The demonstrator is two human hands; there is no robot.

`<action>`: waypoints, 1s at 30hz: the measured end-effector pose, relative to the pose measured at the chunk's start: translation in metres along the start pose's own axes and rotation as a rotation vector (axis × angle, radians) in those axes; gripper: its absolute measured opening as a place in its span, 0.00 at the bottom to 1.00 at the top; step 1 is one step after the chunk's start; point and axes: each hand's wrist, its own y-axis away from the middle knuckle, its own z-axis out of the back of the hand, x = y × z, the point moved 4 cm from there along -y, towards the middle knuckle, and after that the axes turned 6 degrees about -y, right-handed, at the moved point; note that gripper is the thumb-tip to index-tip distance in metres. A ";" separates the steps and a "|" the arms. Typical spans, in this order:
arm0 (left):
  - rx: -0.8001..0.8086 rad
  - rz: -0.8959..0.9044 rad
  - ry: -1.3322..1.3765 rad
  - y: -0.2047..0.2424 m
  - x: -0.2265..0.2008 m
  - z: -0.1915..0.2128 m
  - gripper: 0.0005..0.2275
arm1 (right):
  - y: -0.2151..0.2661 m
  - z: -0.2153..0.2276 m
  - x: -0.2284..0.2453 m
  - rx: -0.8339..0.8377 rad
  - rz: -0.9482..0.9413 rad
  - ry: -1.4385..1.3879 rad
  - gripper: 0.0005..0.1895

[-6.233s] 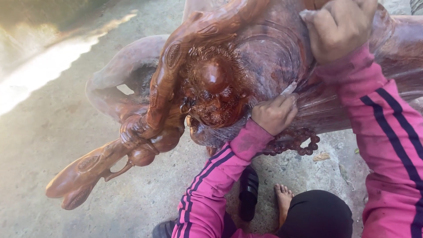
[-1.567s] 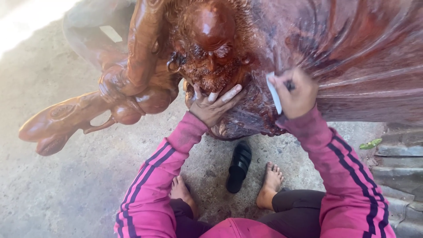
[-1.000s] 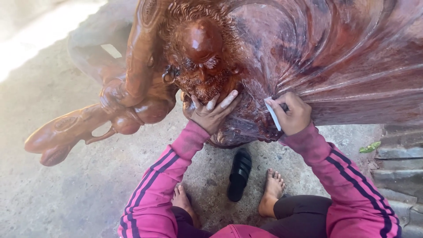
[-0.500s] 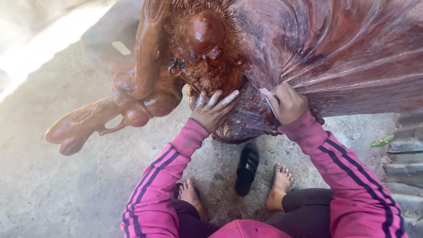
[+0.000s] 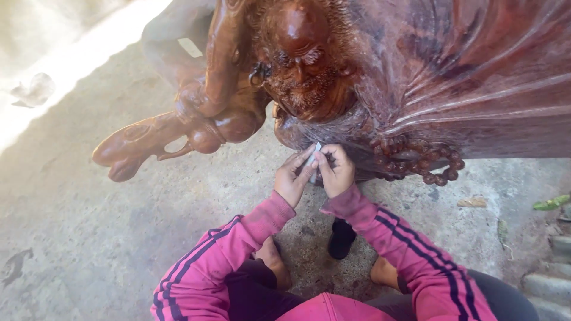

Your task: Polishing a large, intricately carved wooden statue using a small piece of cloth or sandpaper.

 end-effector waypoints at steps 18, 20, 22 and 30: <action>-0.503 -0.501 -0.096 -0.082 -0.057 0.004 0.08 | -0.091 0.066 0.078 0.043 0.640 0.331 0.04; -0.506 -0.455 -0.065 -0.083 -0.060 -0.003 0.07 | -0.087 0.056 0.082 0.103 0.533 0.316 0.05; -0.473 -0.432 -0.069 -0.078 -0.059 -0.009 0.06 | -0.075 0.040 0.083 0.105 0.475 0.278 0.06; -0.245 -0.487 -0.053 -0.048 -0.083 -0.017 0.08 | -0.025 0.020 0.049 -0.193 0.278 -0.061 0.17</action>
